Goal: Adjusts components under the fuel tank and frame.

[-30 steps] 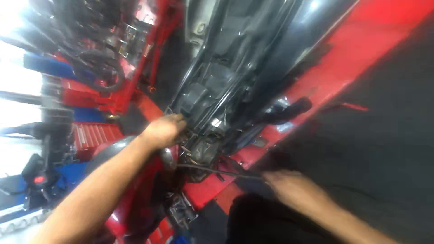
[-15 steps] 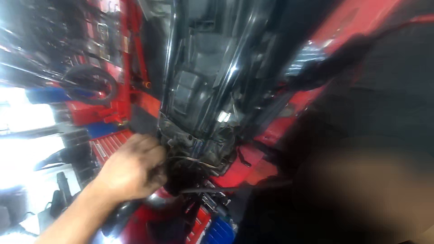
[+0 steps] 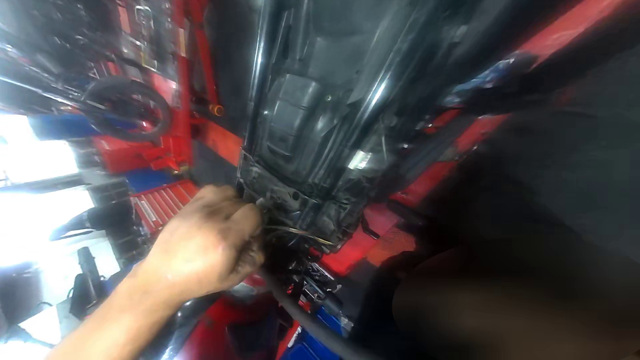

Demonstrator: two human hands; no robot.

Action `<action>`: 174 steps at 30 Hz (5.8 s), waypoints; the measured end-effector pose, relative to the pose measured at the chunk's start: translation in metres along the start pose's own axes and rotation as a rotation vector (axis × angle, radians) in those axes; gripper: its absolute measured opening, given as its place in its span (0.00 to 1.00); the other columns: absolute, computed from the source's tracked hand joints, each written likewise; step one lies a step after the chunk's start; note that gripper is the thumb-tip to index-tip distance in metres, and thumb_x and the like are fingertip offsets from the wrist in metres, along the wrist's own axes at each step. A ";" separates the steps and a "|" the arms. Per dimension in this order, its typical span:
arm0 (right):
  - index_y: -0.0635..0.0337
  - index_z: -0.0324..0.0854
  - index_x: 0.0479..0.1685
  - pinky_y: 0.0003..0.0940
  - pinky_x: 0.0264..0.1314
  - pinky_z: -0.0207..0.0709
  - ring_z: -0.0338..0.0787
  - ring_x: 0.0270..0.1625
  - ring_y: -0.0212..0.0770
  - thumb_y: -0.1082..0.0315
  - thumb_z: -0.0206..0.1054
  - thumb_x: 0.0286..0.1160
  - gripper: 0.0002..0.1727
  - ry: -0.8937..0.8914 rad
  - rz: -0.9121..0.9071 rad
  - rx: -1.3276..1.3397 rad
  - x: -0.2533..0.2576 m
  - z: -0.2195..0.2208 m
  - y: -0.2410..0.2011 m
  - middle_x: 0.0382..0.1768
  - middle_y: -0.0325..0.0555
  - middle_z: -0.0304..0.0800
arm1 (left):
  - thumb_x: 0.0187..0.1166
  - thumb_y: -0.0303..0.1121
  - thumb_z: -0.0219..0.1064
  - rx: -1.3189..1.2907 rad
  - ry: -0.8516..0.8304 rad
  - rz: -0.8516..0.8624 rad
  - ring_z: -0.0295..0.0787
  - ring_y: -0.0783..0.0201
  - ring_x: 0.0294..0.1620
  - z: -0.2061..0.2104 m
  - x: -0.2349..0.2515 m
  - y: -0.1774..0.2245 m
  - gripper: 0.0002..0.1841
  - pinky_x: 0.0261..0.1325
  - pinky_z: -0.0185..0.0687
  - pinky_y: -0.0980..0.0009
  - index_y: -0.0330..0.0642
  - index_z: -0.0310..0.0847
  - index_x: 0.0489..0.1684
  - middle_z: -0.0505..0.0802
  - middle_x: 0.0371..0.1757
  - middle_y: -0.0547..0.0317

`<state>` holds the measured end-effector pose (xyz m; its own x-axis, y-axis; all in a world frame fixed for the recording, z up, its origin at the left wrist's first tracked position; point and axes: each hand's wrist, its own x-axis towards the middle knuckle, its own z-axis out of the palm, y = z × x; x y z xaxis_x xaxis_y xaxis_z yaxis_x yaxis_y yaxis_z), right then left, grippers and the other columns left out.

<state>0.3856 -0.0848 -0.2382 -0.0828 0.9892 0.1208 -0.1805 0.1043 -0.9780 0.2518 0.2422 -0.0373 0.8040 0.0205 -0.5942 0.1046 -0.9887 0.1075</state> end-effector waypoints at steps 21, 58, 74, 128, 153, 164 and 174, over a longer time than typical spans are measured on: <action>0.51 0.87 0.64 0.40 0.16 0.72 0.82 0.17 0.47 0.65 0.64 0.79 0.17 0.172 -0.177 -0.921 0.157 0.051 0.026 0.19 0.44 0.81 | 0.75 0.43 0.66 0.090 0.111 -0.074 0.86 0.64 0.44 0.001 -0.007 0.016 0.10 0.56 0.84 0.60 0.47 0.80 0.40 0.89 0.35 0.65; 0.54 0.85 0.53 0.59 0.39 0.86 0.92 0.34 0.50 0.47 0.72 0.77 0.20 0.202 0.438 -0.535 0.135 0.073 -0.008 0.31 0.47 0.91 | 0.77 0.39 0.70 -0.004 0.122 -0.314 0.92 0.44 0.50 0.032 0.016 0.037 0.17 0.54 0.87 0.44 0.44 0.80 0.61 0.92 0.41 0.47; 0.57 0.88 0.50 0.34 0.22 0.77 0.83 0.22 0.39 0.58 0.69 0.84 0.12 0.109 0.674 0.017 0.149 0.041 -0.019 0.29 0.47 0.91 | 0.92 0.45 0.57 -1.833 0.833 -1.049 0.93 0.59 0.33 0.152 -0.005 0.175 0.19 0.39 0.93 0.61 0.38 0.83 0.60 0.93 0.40 0.52; 0.61 0.87 0.38 0.28 0.43 0.93 0.94 0.38 0.30 0.73 0.81 0.61 0.10 0.245 -0.167 -0.717 0.117 0.061 -0.018 0.38 0.38 0.92 | 0.88 0.45 0.63 -2.840 1.440 -0.619 0.91 0.62 0.33 0.173 0.038 0.162 0.18 0.38 0.89 0.65 0.36 0.85 0.51 0.93 0.38 0.52; 0.61 0.88 0.38 0.26 0.45 0.92 0.93 0.39 0.29 0.72 0.80 0.65 0.07 0.243 -0.220 -0.780 0.124 0.059 -0.017 0.38 0.40 0.90 | 0.89 0.46 0.61 -2.832 1.292 -0.624 0.91 0.61 0.33 0.167 0.032 0.157 0.18 0.38 0.89 0.64 0.36 0.82 0.52 0.92 0.37 0.51; 0.58 0.90 0.35 0.27 0.44 0.89 0.91 0.39 0.30 0.70 0.78 0.67 0.03 0.170 -0.211 -0.892 0.132 0.060 -0.017 0.36 0.40 0.90 | 0.87 0.47 0.61 -2.909 1.199 -0.533 0.91 0.60 0.35 0.175 0.031 0.154 0.18 0.37 0.88 0.62 0.39 0.83 0.49 0.92 0.38 0.52; 0.56 0.89 0.44 0.30 0.44 0.90 0.91 0.38 0.30 0.67 0.79 0.68 0.09 0.096 -0.046 -0.841 0.132 0.049 -0.023 0.40 0.39 0.91 | 0.89 0.54 0.59 -2.409 1.176 -0.757 0.93 0.56 0.47 0.178 0.018 0.170 0.24 0.51 0.91 0.52 0.41 0.84 0.61 0.93 0.48 0.50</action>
<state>0.3306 0.0382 -0.1910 -0.0024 0.9826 0.1855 0.6106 0.1483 -0.7779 0.1796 0.0478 -0.1715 0.1470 0.7576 -0.6360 -0.2476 0.6507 0.7178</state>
